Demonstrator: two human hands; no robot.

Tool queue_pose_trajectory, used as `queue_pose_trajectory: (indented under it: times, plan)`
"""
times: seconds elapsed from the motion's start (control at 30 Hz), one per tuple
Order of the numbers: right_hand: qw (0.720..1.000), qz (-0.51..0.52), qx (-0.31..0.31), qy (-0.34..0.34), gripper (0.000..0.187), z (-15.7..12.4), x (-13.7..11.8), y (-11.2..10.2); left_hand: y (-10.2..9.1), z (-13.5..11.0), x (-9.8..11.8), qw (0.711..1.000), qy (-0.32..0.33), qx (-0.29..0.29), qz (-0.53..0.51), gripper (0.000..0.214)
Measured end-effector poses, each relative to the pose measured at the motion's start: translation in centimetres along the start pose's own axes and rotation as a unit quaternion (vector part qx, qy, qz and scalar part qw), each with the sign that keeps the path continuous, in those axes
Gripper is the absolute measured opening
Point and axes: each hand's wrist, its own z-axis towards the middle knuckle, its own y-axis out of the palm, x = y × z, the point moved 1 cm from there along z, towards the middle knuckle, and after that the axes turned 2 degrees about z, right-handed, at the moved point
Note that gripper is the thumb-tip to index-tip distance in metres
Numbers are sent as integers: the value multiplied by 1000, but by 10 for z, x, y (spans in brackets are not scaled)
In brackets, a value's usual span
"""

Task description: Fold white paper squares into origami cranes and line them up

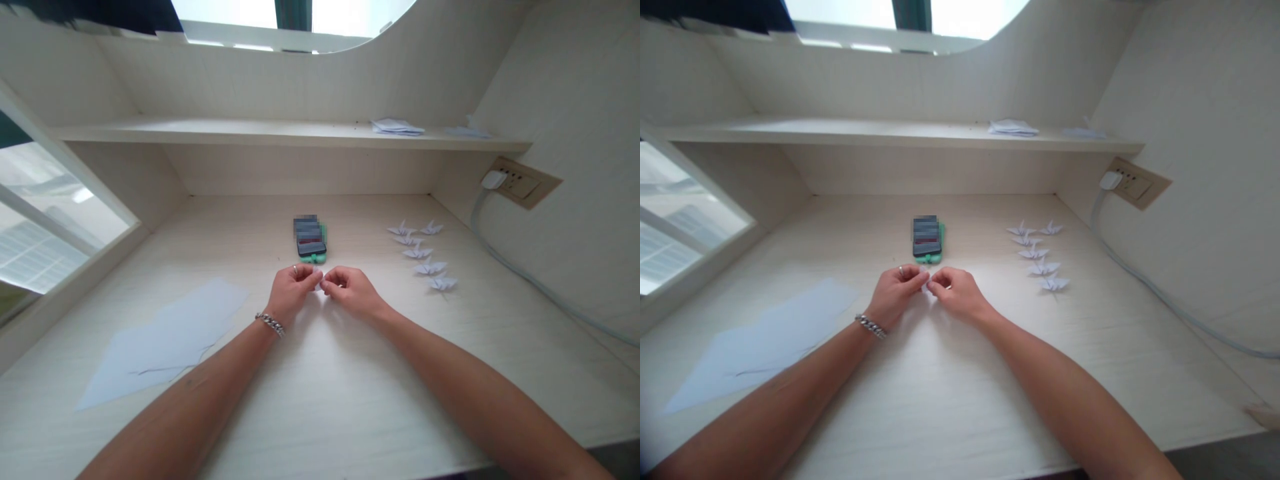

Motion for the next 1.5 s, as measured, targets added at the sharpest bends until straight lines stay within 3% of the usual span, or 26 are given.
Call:
queue_pose_trajectory:
  times: [0.13, 0.33, 0.43, 0.57, 0.73, 1.03, 1.27, 1.5]
  plan:
    - [1000, -2, -8, 1, 20, -6, -7, 4, -1, -2, 0, 998, -38, 18, -49, 30]
    - [999, 2, 41, 22, 19, -22, -16, -3, 7, -17, 8, 985, -91, -52, -136, 36]
    - [997, 71, 18, 13, 23, -27, -20, -7, 7, -25, 10, 982, -109, -66, -141, 35]
    - [976, 209, -22, 60, 34, -28, -23, -6, 3, -31, 6, 968, -119, -109, -190, 33]
    - [963, 254, -39, 84, 31, -31, -19, -3, -1, -29, 0, 957, -134, -138, -219, 29]
    - [986, 121, 111, -14, 12, -36, -14, -1, 5, -30, -5, 968, -116, -118, -188, 24]
    - [987, 100, 125, -24, 11, -38, -16, -2, 7, -30, -8, 977, -108, -57, -177, 26]
    - [986, 103, 126, -39, 16, -38, -14, -5, 7, -31, -8, 982, -101, -63, -146, 27]
